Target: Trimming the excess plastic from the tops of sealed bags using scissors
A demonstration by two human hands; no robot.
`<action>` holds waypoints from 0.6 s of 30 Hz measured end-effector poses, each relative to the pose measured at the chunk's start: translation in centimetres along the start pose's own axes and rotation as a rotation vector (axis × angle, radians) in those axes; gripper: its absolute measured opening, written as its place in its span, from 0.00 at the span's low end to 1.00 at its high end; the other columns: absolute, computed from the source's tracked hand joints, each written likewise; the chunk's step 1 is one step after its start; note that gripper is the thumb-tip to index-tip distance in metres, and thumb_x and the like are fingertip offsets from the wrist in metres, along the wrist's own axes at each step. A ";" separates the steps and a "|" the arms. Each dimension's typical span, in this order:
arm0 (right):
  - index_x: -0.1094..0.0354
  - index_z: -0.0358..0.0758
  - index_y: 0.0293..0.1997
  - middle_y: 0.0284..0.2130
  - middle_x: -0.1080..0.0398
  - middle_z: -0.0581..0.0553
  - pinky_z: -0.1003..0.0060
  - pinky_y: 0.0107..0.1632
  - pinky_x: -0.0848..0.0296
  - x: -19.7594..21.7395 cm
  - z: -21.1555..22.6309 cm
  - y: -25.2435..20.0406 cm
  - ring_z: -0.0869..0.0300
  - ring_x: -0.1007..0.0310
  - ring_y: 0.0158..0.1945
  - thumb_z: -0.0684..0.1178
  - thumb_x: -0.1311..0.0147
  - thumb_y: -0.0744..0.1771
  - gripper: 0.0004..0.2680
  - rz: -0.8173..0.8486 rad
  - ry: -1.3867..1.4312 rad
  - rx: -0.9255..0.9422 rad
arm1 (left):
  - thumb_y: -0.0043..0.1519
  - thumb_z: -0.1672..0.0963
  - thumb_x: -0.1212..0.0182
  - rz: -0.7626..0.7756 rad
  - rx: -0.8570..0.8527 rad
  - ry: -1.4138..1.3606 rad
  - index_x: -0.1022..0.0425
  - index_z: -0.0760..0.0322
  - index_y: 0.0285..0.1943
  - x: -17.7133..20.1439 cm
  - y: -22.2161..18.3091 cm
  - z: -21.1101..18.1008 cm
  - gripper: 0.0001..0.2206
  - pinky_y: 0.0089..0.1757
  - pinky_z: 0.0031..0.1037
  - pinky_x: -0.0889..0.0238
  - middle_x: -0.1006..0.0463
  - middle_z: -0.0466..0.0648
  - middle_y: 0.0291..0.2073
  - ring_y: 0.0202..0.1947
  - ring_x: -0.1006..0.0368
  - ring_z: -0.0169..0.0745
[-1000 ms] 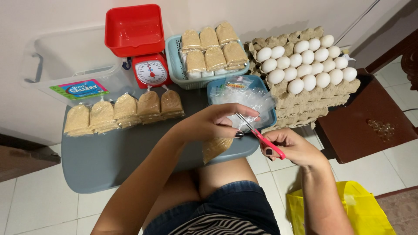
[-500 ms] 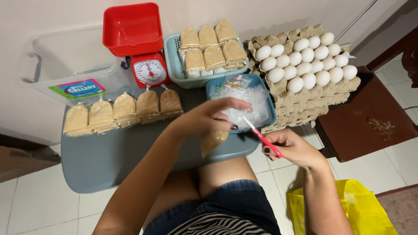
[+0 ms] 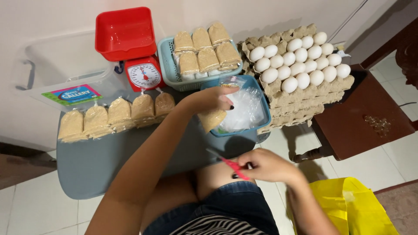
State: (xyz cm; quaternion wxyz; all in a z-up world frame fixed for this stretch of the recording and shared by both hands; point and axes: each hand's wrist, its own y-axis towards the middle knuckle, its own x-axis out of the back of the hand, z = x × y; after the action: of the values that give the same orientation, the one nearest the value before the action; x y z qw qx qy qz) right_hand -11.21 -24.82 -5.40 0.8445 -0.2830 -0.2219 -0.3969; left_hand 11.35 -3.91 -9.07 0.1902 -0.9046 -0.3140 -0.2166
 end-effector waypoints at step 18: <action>0.20 0.57 0.43 0.38 0.24 0.55 0.60 0.37 0.21 -14.7 -2.2 17.2 0.56 0.20 0.40 0.52 0.39 0.67 0.04 -0.618 -0.865 0.069 | 0.67 0.64 0.40 -0.242 -0.314 -0.439 0.24 0.59 0.79 -0.3 -13.7 -3.9 0.27 0.38 0.24 0.26 0.13 0.55 0.54 0.36 0.22 0.34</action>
State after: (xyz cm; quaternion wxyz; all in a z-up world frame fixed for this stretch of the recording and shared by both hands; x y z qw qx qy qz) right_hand -5.80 -9.23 -21.03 0.5283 -0.3143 -0.6358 -0.4667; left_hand 1.13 4.10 -3.11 -0.0518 -0.9041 -0.4160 -0.0827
